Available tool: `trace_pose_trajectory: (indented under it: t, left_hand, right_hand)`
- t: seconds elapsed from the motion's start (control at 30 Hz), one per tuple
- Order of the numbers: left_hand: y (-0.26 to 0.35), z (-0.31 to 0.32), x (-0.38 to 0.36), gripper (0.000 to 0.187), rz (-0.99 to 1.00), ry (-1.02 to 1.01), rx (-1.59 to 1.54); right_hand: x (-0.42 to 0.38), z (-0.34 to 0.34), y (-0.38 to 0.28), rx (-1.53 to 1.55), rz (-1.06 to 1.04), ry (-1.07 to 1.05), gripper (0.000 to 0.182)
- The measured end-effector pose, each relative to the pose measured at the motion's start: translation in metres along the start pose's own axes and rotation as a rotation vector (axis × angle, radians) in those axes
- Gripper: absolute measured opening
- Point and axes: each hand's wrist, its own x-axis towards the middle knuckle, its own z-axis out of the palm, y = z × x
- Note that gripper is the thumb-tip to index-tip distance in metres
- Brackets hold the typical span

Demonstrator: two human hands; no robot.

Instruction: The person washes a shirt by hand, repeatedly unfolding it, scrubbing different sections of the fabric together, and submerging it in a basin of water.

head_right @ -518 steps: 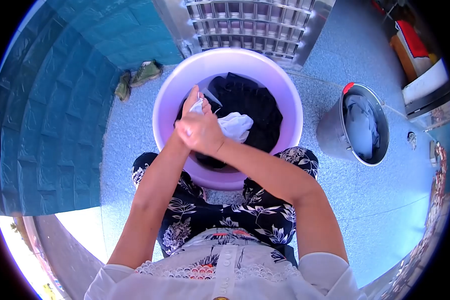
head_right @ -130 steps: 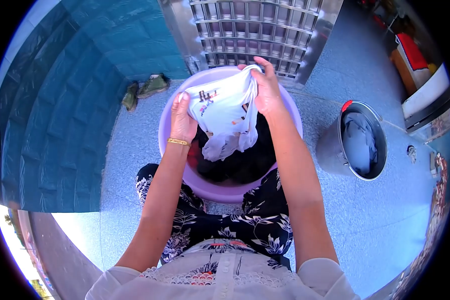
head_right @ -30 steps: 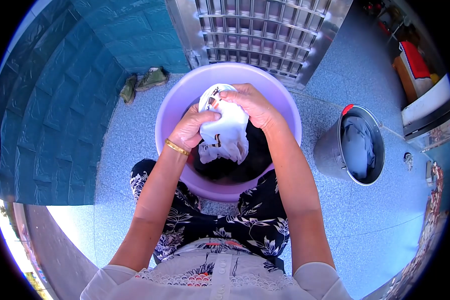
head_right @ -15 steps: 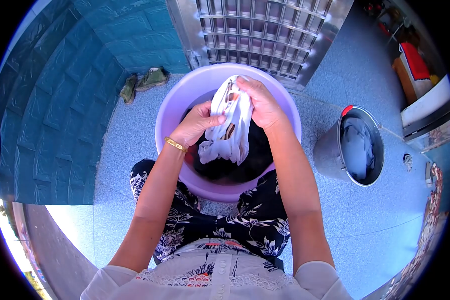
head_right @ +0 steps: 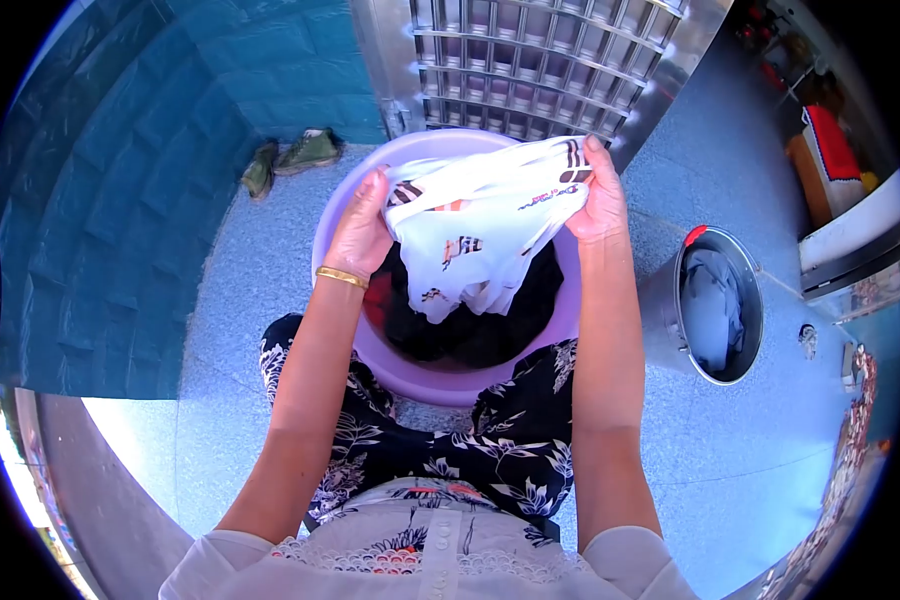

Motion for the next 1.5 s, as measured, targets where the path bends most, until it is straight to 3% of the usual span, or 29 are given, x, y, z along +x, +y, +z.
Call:
trace_pose_trajectory:
  t: [0.07, 0.13, 0.27, 0.33, 0.37, 0.43, 0.53, 0.63, 0.8, 0.9, 0.97, 1.1, 1.2, 1.27, 1.4, 1.5]
  left_hand:
    - [0.009, 0.003, -0.001, 0.020, -0.020, 0.046, -0.115]
    - [0.012, -0.002, 0.000, 0.023, -0.035, 0.094, -0.231]
    - [0.009, -0.009, 0.003, 0.022, -0.073, 0.034, -0.296]
    - [0.011, -0.014, 0.004, 0.024, 0.095, -0.004, -0.002]
    - [0.014, -0.017, 0.007, 0.024, 0.093, -0.006, -0.001]
    - [0.021, -0.019, 0.011, 0.014, 0.263, 0.043, 0.411]
    - [0.028, -0.012, 0.011, 0.016, 0.361, 0.155, 0.659]
    - [0.029, -0.012, 0.009, 0.020, 0.331, 0.203, 0.787]
    - [0.022, -0.022, 0.013, 0.023, 0.328, 0.211, 0.932]
    - [0.025, -0.021, 0.012, 0.022, 0.442, 0.268, 0.853]
    - [0.027, -0.018, 0.011, 0.020, 0.325, 0.283, 0.472]
    - [0.029, -0.021, 0.010, 0.017, 0.250, 0.165, 0.236]
    - [0.032, -0.020, 0.007, 0.021, 0.162, 0.146, 0.177]
    - [0.031, -0.018, 0.005, 0.030, -0.019, 0.083, 0.111]
    - [0.008, -0.005, 0.003, 0.047, -0.034, 0.011, -0.255]
    - [-0.013, -0.002, 0.006, 0.048, -0.020, 0.022, -0.400]
  right_hand:
    - [-0.005, 0.009, -0.001, -0.137, 0.033, -0.081, 0.020]
    - [-0.007, 0.019, 0.000, -0.504, 0.096, -0.019, 0.020]
    - [-0.005, 0.020, 0.004, -0.574, 0.058, 0.066, 0.025]
    - [-0.004, 0.018, 0.003, -0.561, 0.053, 0.064, 0.027]
    - [-0.003, 0.017, 0.003, -0.564, 0.045, 0.081, 0.027]
    - [-0.001, 0.015, 0.003, -0.564, 0.039, 0.098, 0.026]
    - [0.002, 0.012, 0.003, -0.525, 0.022, 0.040, 0.026]
    - [0.003, 0.009, -0.002, -0.286, -0.022, 0.037, 0.027]
    - [0.001, 0.010, -0.004, -0.150, -0.090, 0.114, 0.018]
    - [-0.002, 0.011, -0.004, -0.196, -0.053, -0.025, 0.013]
    - [-0.004, 0.014, -0.003, -0.255, -0.036, -0.030, 0.011]
    - [-0.005, 0.019, -0.002, -0.307, -0.028, -0.043, 0.010]
    - [0.001, 0.012, 0.000, -0.297, -0.055, -0.049, 0.010]
    - [0.006, 0.003, 0.002, -0.317, -0.146, -0.080, 0.014]
    - [0.013, 0.001, 0.026, -0.289, -0.162, -0.068, 0.021]
    - [0.007, 0.021, 0.053, -0.345, -0.091, -0.073, 0.024]
